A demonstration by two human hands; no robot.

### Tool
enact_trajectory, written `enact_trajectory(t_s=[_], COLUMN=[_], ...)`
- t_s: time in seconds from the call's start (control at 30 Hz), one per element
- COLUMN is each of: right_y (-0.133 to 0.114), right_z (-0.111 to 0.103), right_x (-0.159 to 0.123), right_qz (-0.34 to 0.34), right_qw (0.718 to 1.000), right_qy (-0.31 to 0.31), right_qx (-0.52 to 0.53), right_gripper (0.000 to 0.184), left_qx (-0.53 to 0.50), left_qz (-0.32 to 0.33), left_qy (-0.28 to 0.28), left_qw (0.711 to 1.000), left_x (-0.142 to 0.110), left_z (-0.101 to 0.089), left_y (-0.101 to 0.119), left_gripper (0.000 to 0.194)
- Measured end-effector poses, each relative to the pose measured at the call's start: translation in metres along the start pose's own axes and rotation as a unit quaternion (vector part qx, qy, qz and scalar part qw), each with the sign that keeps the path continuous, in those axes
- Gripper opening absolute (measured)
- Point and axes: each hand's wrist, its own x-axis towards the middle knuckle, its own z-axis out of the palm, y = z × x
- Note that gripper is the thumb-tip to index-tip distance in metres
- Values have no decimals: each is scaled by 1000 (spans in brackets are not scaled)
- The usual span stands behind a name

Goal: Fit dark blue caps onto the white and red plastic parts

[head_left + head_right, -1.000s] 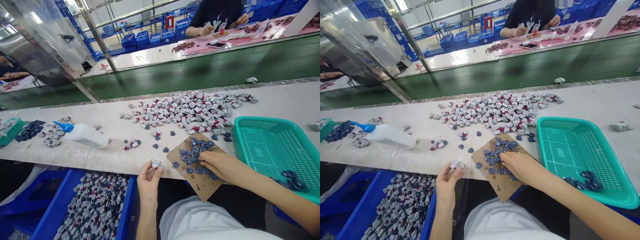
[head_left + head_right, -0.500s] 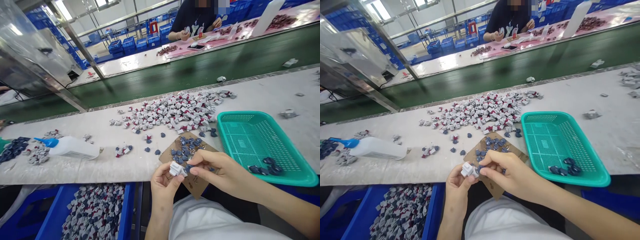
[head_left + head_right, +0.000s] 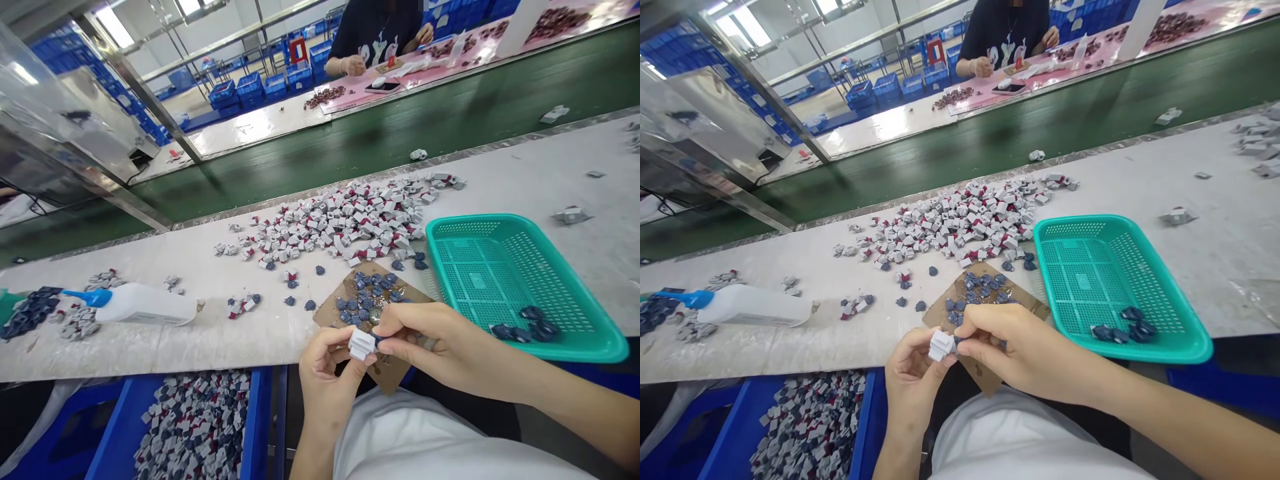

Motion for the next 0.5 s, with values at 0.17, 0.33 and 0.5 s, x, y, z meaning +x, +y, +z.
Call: enact_trajectory(t_s=[0.17, 0.33, 0.5], right_y=[2, 11, 15], right_z=[-5, -3, 8], right_x=[-2, -2, 3], right_qz=[-25, -6, 92], right_qw=[999, 999, 973], right_qy=[-34, -39, -41], right_qx=[16, 27, 210], right_gripper=[23, 24, 27], left_qx=[-12, 4, 157], left_qz=[-13, -12, 69], left_qy=[-24, -52, -117], left_qw=[1000, 999, 978], left_x=[-3, -3, 7], left_z=[-1, -3, -7], left_y=[-12, -20, -7], left_gripper=[26, 25, 28])
